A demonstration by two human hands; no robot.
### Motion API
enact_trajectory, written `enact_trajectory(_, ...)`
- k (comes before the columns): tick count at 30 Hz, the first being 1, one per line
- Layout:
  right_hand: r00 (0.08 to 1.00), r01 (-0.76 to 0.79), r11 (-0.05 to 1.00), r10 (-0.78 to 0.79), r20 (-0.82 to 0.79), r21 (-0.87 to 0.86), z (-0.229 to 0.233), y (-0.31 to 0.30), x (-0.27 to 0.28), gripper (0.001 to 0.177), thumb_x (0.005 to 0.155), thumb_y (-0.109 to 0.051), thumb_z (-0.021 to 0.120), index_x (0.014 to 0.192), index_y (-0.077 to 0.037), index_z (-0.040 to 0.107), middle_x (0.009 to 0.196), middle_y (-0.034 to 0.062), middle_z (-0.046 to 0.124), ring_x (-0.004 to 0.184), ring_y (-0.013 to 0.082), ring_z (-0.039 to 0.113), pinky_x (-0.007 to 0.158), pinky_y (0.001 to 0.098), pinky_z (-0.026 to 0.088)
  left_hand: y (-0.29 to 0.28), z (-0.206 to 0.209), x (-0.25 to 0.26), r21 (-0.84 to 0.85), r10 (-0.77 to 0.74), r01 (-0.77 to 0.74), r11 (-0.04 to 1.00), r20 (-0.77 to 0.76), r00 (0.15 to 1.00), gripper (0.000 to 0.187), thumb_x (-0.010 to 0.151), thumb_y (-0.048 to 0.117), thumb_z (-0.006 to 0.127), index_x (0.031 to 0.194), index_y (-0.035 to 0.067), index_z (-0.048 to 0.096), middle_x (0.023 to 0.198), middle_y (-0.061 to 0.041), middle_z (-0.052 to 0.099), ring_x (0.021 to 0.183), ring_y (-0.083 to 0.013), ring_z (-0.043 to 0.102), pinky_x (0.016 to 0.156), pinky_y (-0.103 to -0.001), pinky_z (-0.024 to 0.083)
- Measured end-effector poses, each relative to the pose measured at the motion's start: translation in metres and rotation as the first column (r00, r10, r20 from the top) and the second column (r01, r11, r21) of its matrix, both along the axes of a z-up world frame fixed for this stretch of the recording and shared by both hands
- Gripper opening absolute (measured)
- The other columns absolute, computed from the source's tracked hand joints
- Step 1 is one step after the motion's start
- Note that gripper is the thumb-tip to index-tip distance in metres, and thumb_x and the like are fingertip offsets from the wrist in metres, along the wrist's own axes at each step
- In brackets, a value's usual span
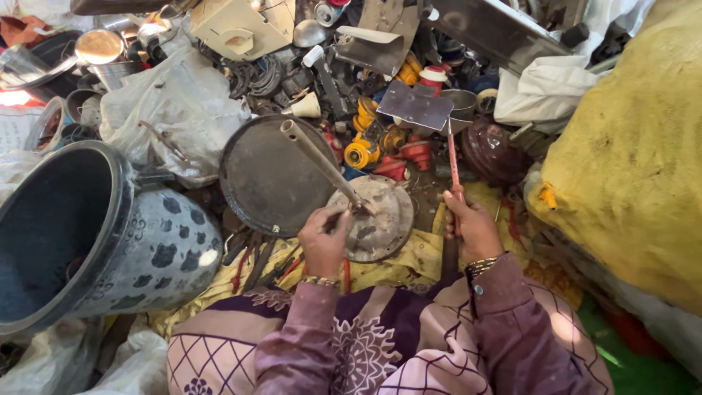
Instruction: The person is sitting on the floor in a cluttered workshop, using pliers and a hammer to repair a metal pipe attached to a circular base. They repeatedly adjust the pipe and strike it with the hammer.
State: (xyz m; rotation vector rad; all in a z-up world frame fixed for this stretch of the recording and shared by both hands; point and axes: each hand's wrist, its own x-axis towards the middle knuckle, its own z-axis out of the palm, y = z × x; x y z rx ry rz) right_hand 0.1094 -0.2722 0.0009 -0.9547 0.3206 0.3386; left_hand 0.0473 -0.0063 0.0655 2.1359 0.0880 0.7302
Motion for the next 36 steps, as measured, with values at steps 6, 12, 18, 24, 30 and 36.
enact_trajectory(6,1.000,0.004,1.000,-0.005,0.013,0.020,0.007,-0.002,0.001,0.015,0.098,-0.027,0.068,0.104,-0.014,0.065,0.066,-0.0055,0.052,0.051,0.0081,0.046,0.047,0.0260,0.037,-0.015,0.008,0.013,0.099,-0.022,0.018,0.995,0.039,0.999,0.021,0.084,0.003,0.077,0.104,0.002,0.071,0.105,-0.011,0.071,0.089,-0.0156,0.075,0.076,-0.028,0.065)
enact_trajectory(12,0.972,-0.031,0.998,0.017,0.235,0.057,0.046,-0.005,-0.020,0.029,0.101,-0.025,0.062,0.121,-0.005,0.069,0.073,-0.0047,0.056,0.061,0.0045,0.052,0.056,0.0238,0.044,-0.002,0.052,0.024,0.171,-0.167,0.134,0.976,0.194,0.967,0.050,0.099,0.011,0.068,0.144,-0.003,0.048,0.121,-0.017,0.067,0.105,-0.0217,0.069,0.088,-0.035,0.057)
enact_trajectory(18,0.957,0.031,0.908,0.094,0.273,-0.419,0.069,-0.007,-0.060,0.032,0.101,-0.019,0.063,0.128,0.000,0.063,0.074,-0.0053,0.047,0.058,0.0054,0.040,0.051,0.0242,0.032,0.008,0.063,0.063,-0.111,-0.246,0.234,0.966,-0.104,0.964,0.021,0.104,0.013,0.063,0.121,0.002,0.067,0.100,-0.016,0.077,0.086,-0.0209,0.076,0.079,-0.035,0.062)
enact_trajectory(24,0.776,0.091,0.846,0.271,0.570,-0.526,0.060,0.006,-0.122,0.047,0.104,-0.014,0.060,0.149,-0.004,0.050,0.127,-0.0015,0.064,0.110,0.0089,0.059,0.093,0.0261,0.047,0.009,0.048,0.074,0.137,-0.290,0.276,0.952,0.099,0.952,0.019,0.102,0.005,0.056,0.118,0.001,0.064,0.106,-0.022,0.067,0.100,-0.0409,0.066,0.087,-0.043,0.054)
enact_trajectory(30,0.884,-0.242,0.646,0.454,0.110,-0.724,0.044,0.033,-0.164,0.061,0.096,-0.020,0.063,0.156,-0.021,0.050,0.077,0.0034,0.065,0.068,0.0104,0.056,0.066,0.0275,0.053,0.016,0.035,0.084,0.178,-0.310,0.290,0.940,0.100,0.945,0.012,0.103,0.005,0.055,0.113,0.000,0.059,0.107,-0.023,0.065,0.101,-0.0455,0.063,0.088,-0.046,0.052)
enact_trajectory(36,0.902,-0.390,0.852,0.430,0.040,-0.348,0.041,0.031,-0.142,0.058,0.098,-0.020,0.058,0.155,-0.021,0.049,0.063,-0.0014,0.051,0.048,0.0062,0.036,0.043,0.0229,0.029,0.017,0.033,0.089,0.160,-0.324,0.306,0.939,0.103,0.940,0.011,0.103,0.005,0.054,0.110,0.001,0.060,0.105,-0.022,0.065,0.100,-0.0442,0.064,0.088,-0.046,0.052)
